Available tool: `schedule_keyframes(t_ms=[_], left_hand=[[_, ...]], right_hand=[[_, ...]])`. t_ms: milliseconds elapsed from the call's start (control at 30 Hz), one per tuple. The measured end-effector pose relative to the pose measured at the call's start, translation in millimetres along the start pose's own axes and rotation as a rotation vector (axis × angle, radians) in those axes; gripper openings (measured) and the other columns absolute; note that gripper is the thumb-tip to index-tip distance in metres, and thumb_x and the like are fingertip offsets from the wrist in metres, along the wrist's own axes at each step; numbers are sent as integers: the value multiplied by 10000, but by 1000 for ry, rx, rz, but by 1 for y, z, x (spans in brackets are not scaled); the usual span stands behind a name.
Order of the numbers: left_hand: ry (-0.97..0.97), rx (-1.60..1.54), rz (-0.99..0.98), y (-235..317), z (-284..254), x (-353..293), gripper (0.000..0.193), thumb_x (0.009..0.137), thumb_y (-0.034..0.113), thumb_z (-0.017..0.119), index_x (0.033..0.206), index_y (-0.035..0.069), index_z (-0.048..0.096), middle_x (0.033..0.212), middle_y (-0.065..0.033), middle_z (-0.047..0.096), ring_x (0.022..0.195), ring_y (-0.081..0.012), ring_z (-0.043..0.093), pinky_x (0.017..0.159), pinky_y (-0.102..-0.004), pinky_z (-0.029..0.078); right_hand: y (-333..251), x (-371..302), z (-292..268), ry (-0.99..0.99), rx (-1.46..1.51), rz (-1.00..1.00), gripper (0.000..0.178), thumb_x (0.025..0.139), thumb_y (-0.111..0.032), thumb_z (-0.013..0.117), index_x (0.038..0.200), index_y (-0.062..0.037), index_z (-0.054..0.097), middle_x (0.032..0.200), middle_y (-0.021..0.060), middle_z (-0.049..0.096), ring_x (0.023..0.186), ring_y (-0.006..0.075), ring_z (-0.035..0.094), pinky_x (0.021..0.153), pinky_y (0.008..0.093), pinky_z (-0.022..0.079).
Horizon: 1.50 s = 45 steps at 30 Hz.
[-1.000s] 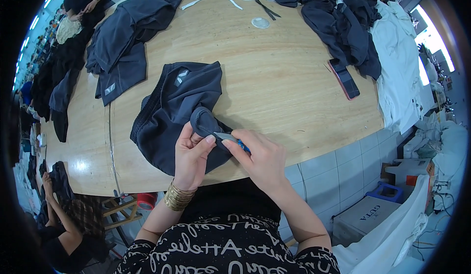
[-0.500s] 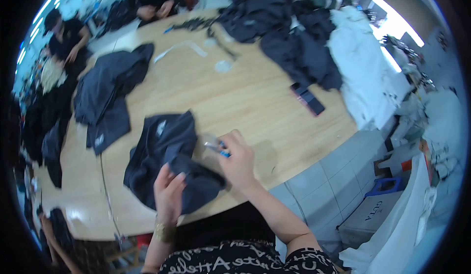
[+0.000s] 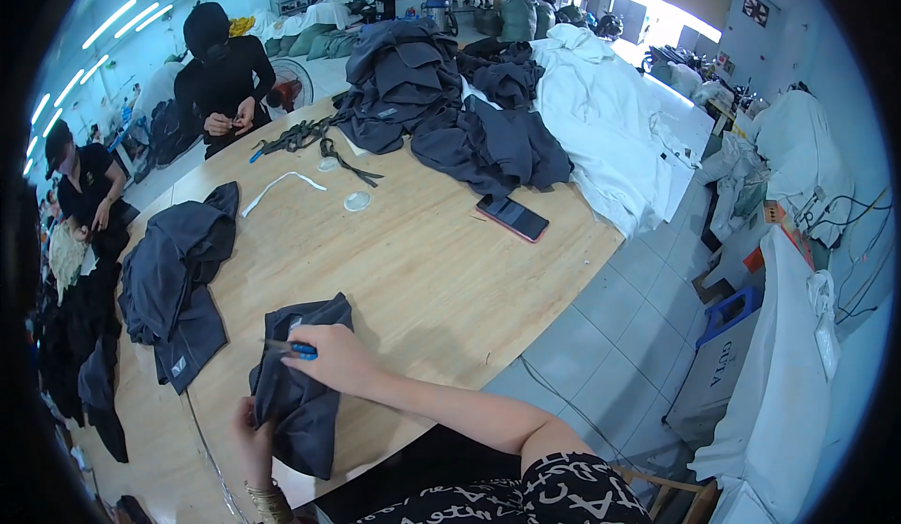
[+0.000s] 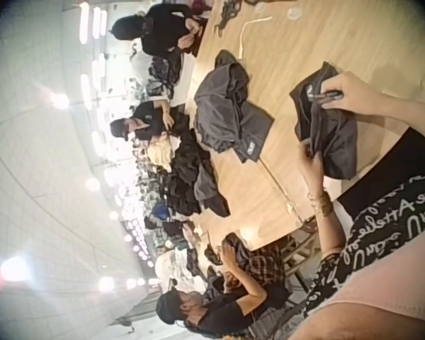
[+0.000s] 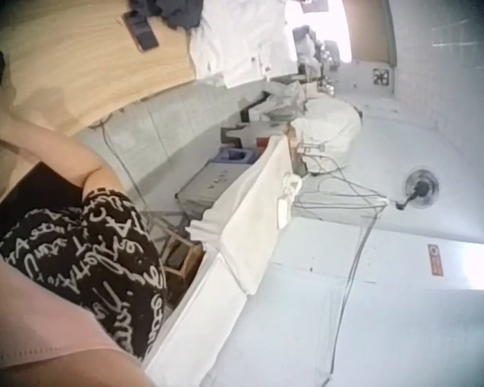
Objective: Inspecting and trimming loose threads from a pair of gray athletic shorts.
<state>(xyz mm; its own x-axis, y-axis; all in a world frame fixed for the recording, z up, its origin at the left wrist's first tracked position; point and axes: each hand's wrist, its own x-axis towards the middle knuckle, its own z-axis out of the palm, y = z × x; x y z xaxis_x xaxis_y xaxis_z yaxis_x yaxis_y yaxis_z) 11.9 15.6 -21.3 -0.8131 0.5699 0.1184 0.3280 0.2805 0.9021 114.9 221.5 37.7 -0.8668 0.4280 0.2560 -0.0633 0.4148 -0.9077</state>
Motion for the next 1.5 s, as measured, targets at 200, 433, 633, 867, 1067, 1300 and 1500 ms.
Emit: schedule_keyframes(t_ms=[200, 433, 633, 867, 1067, 1300, 1500], left_hand=[[-133, -432, -271, 23, 4, -9, 159, 861, 157, 589, 829, 2, 586, 727, 23, 573, 633, -46, 510, 578, -177, 404], [79, -793, -254, 20, 18, -3, 214, 934, 239, 498, 879, 49, 580, 735, -11, 603, 598, -72, 552, 503, -197, 427], [149, -559, -306, 30, 22, -9, 299, 951, 289, 449, 855, 22, 543, 648, -59, 570, 457, -136, 561, 429, -228, 461], [-158, -771, -380, 39, 38, -35, 377, 970, 301, 379, 888, -19, 559, 809, -102, 628, 627, -169, 614, 533, -235, 480], [28, -973, -349, 35, 46, -21, 204, 931, 243, 499, 865, 60, 560, 770, -30, 594, 635, -104, 553, 551, -213, 419], [185, -1127, -465, 46, 46, -25, 135, 924, 227, 518, 903, 95, 543, 887, -26, 627, 758, -111, 588, 709, -261, 467], [-5, -1297, -328, 5, 45, -34, 104, 923, 211, 519, 903, 112, 543, 924, -36, 631, 818, -142, 609, 730, -312, 487]], right_hand=[[23, -17, 15, 42, -53, -167, 249, 796, -199, 667, 992, -91, 559, 885, 55, 584, 788, 195, 584, 712, 304, 468], [32, -48, 33, -309, 50, -116, 268, 755, -193, 699, 951, -72, 562, 791, 73, 603, 744, 242, 609, 689, 305, 471], [21, -47, 12, 49, -175, -214, 190, 699, -90, 667, 855, -65, 561, 698, 83, 584, 647, 256, 600, 550, 337, 452], [16, -58, 32, 46, -358, -429, 226, 674, -87, 667, 855, -77, 531, 721, 48, 522, 635, 211, 566, 562, 302, 450], [8, -64, 29, 68, -378, -495, 265, 664, -42, 635, 913, -58, 544, 795, 46, 501, 652, 197, 568, 553, 290, 455], [25, -83, 21, 83, -311, -480, 318, 620, -8, 663, 929, -61, 609, 801, 29, 543, 672, 172, 582, 556, 266, 478], [39, -98, 6, 32, -347, -386, 340, 610, -20, 662, 942, -81, 621, 866, 44, 576, 698, 184, 604, 545, 281, 485]])
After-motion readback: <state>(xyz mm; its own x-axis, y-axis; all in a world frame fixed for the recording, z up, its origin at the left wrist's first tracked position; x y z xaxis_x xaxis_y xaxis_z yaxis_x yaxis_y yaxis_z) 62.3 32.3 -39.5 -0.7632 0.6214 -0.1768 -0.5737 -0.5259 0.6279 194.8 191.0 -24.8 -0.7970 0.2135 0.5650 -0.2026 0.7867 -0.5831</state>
